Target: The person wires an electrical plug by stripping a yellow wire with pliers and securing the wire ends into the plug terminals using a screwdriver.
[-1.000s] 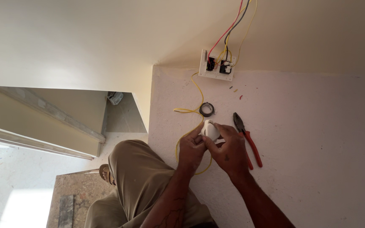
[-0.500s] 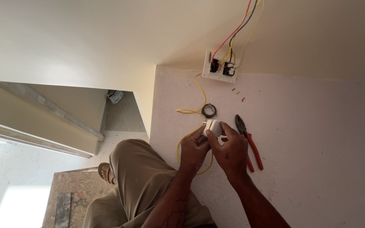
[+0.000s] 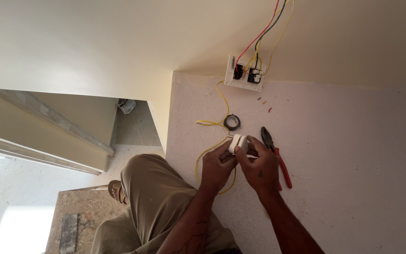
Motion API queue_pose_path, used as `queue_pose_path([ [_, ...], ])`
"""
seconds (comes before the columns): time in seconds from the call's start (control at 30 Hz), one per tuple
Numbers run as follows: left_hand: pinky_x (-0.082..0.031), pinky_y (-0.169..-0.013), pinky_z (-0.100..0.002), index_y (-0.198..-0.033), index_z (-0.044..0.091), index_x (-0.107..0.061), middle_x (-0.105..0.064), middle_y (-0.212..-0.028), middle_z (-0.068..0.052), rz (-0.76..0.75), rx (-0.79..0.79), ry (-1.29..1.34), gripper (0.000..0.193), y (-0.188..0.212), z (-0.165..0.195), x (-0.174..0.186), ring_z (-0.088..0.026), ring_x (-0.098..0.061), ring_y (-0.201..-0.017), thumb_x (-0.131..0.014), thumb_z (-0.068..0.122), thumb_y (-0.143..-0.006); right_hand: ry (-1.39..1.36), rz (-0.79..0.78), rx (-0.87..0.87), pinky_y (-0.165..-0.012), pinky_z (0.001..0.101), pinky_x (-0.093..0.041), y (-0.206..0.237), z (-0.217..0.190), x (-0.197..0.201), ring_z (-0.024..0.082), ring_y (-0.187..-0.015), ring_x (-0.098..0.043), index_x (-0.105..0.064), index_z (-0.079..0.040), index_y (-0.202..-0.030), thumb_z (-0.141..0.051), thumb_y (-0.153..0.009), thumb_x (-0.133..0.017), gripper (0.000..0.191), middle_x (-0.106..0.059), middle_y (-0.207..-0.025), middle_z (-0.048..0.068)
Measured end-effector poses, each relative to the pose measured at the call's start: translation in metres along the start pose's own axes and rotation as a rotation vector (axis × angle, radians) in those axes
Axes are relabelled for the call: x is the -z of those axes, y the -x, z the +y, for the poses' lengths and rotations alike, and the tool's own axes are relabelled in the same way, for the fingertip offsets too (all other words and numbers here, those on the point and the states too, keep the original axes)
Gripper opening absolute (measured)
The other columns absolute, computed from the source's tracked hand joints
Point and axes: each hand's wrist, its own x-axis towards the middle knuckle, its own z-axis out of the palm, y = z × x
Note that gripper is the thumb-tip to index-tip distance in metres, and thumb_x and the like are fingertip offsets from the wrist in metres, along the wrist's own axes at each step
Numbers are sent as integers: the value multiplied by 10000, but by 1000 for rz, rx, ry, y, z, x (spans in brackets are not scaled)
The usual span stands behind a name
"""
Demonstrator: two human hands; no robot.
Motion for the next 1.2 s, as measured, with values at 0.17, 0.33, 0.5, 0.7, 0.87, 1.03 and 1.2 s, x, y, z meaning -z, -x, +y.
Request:
queue_pose_path([
  [0.17, -627, -871, -268, -1384, 75, -634, -785, -1142, -134, 16, 1, -127, 505, -1, 0, 0, -144, -760, -1031, -707, -5, -891, 49, -7, 3, -768, 367, -662, 1, 4, 0, 294, -1007, -771, -566, 94, -1358, -402, -880, -738, 710, -741, -1105, 271],
  [0.33, -630, -862, -279, -1396, 69, -627, -786, -1141, -148, 10, 9, -135, 513, -1, 0, 0, -161, -765, -1031, -706, 12, -893, 80, -35, 26, -760, 374, -664, 2, 7, 0, 303, -1026, -761, -531, 114, -1380, -438, -899, -712, 754, -722, -1124, 292],
  [0.5, -632, -851, -277, -1380, 34, -640, -793, -1122, -153, 17, 6, -95, 458, -1, -1, 1, -149, -763, -994, -704, 29, -927, 148, -95, 143, -763, 357, -659, 2, 10, 0, 298, -988, -777, -493, 154, -1380, -431, -892, -721, 795, -711, -1136, 309],
  [0.7, -562, -779, -282, -1460, 60, -599, -780, -1133, -140, -78, 99, -39, 511, -4, -12, 6, -132, -660, -917, -649, 11, -954, 27, -163, 102, -792, 353, -638, -3, 16, 4, 271, -1015, -764, -411, 104, -1479, -346, -929, -708, 771, -738, -1116, 266],
  [0.87, -588, -912, -276, -1486, 44, -515, -710, -1289, -124, -183, -12, -89, 669, -6, -30, 8, -148, -705, -1104, -537, -122, -838, -56, -203, 139, -810, 337, -607, -5, 25, 5, 228, -964, -757, -383, 82, -1487, -266, -903, -715, 757, -746, -1048, 194],
  [1.03, -566, -864, -280, -1436, -5, -595, -749, -1230, -154, -180, -85, -77, 635, -7, -37, 11, -199, -730, -1090, -530, -99, -812, -79, -169, 3, -787, 325, -592, -4, 39, 1, 186, -908, -737, -540, 3, -1456, -274, -964, -618, 571, -762, -1031, 130],
  [1.2, -554, -685, -323, -1219, -28, -728, -788, -1014, -191, 314, 204, 68, 334, -12, -30, 16, -251, -738, -848, -632, 92, -922, -539, -262, -204, -877, 364, -622, -5, 52, -15, 174, -1035, -690, -555, 1, -1405, -273, -1047, -499, 454, -708, -1152, 100],
])
